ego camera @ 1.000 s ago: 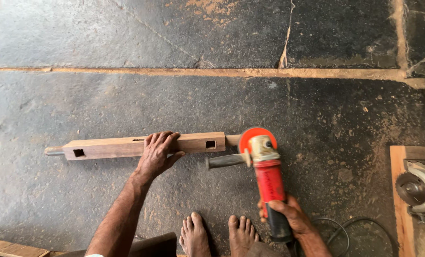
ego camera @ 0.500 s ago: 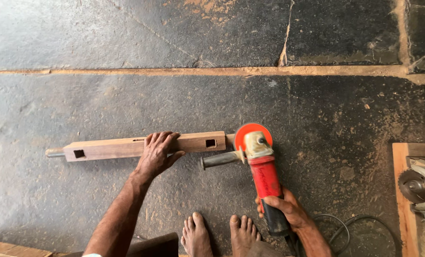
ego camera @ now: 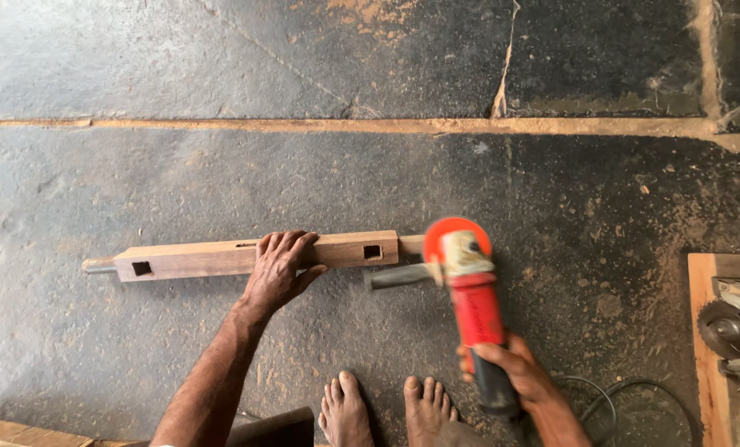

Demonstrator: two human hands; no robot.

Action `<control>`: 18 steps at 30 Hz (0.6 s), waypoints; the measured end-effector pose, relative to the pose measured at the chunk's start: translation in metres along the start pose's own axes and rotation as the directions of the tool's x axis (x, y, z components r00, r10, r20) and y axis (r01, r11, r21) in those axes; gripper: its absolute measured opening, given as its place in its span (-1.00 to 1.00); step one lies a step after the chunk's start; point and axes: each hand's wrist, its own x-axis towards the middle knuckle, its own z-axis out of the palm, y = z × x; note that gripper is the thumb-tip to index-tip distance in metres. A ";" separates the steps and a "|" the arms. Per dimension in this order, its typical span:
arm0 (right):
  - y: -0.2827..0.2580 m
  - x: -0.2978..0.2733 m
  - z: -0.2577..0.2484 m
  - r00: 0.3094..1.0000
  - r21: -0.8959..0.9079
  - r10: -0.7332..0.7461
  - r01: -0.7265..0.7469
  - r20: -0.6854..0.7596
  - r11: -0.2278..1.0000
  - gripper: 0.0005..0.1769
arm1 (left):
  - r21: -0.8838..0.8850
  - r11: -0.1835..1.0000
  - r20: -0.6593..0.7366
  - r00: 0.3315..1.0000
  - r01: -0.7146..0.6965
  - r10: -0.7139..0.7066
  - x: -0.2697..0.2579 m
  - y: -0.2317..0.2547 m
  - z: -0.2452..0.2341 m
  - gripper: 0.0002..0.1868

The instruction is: The person sands the surface of a wooden leg using an angle grinder, holding the wood steady by hand on the floor and moving the tool along its length.

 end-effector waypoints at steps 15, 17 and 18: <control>0.021 0.003 0.012 0.998 0.088 -0.007 0.002 0.055 0.996 -0.27 | -0.003 0.999 0.087 0.996 0.036 -0.035 0.005 -0.011 0.007 -0.30; 0.017 -0.013 0.006 0.999 0.117 0.013 -0.017 0.030 0.993 -0.25 | 0.001 1.000 0.064 0.998 0.015 -0.015 0.006 -0.012 0.000 -0.31; 0.014 -0.019 0.002 1.000 0.102 0.016 -0.016 0.002 0.995 -0.24 | 0.000 1.000 0.053 0.999 -0.002 0.002 0.010 -0.011 0.000 -0.31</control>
